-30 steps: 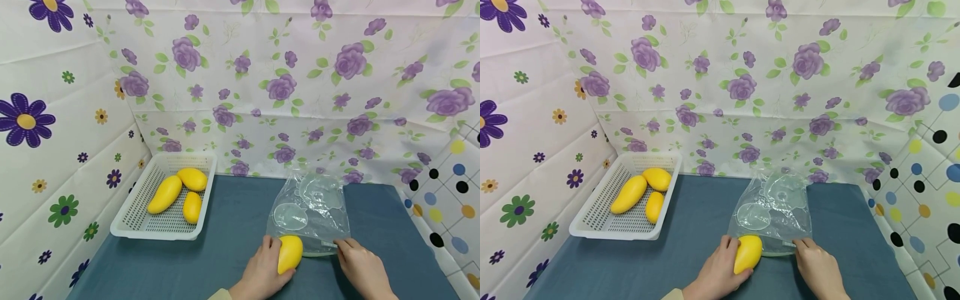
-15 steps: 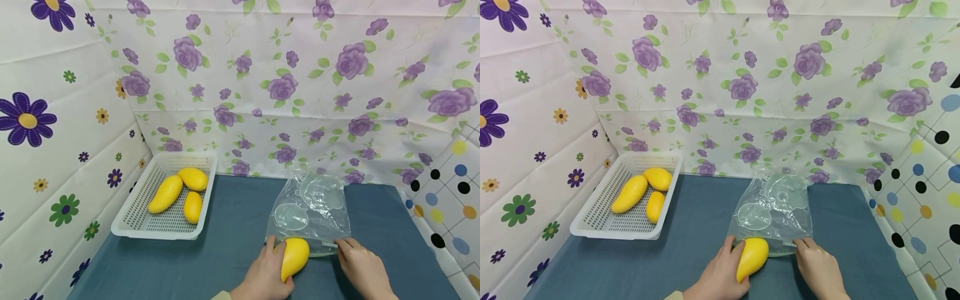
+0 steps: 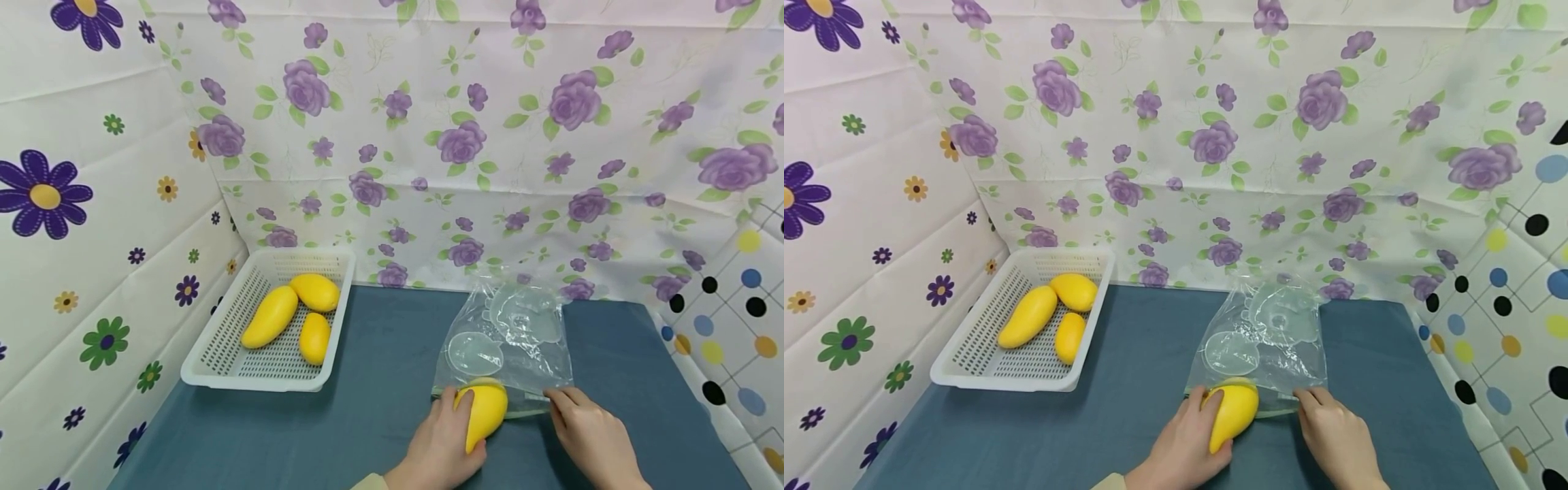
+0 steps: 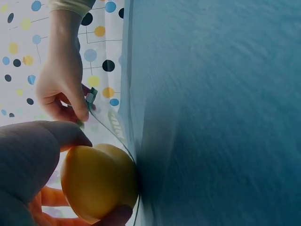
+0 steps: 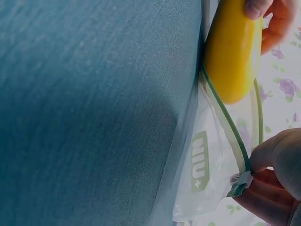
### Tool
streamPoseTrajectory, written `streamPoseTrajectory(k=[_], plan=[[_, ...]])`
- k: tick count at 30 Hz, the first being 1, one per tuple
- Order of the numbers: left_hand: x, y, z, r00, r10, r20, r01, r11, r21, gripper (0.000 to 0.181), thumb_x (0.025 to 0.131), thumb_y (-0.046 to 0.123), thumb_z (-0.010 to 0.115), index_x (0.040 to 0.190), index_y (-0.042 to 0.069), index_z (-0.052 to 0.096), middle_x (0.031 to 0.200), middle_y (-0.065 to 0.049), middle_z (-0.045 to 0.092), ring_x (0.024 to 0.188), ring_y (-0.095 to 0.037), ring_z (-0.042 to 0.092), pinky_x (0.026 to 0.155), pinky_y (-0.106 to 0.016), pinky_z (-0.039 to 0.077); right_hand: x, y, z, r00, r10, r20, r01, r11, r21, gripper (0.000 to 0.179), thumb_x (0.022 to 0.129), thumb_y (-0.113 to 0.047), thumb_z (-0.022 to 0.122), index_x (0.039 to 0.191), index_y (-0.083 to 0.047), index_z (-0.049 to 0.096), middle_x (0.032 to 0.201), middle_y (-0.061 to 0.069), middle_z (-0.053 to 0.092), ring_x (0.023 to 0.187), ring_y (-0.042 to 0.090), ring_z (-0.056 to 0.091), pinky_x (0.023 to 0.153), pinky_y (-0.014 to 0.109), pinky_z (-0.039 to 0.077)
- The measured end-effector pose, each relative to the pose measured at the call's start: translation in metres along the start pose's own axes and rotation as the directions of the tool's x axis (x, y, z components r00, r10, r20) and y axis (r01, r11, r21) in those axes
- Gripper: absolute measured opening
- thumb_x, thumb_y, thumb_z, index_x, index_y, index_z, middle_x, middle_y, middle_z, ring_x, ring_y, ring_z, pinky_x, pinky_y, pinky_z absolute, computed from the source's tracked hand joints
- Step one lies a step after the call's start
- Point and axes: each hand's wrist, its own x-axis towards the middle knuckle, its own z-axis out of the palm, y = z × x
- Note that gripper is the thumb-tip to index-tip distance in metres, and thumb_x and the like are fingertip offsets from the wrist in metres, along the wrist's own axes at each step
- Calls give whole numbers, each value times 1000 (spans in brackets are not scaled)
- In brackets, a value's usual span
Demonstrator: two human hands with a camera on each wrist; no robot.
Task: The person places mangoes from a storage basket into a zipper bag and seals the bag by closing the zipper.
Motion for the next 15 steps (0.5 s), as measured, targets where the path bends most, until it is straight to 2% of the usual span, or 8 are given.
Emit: streamPoseTrajectory(k=[8, 15], plan=[[5, 6, 7, 1000, -11, 16, 11, 1000, 15, 77, 93, 43, 81, 154, 7, 51, 140, -11, 48, 109, -22, 62, 68, -29, 58, 1, -1, -1, 1000, 2, -6, -2, 1000, 0, 28, 81, -3, 91, 106, -7, 82, 96, 7, 74, 69, 21, 70, 54, 40, 58], [6, 7, 9, 995, -38, 92, 42, 998, -37, 90, 87, 41, 85, 160, 8, 45, 149, -10, 42, 112, -22, 60, 69, -27, 56, 1, -1, 0, 1000, -4, -4, 4, 1000, 2, 28, 81, -3, 91, 106, -6, 82, 96, 8, 75, 69, 22, 71, 53, 40, 58]])
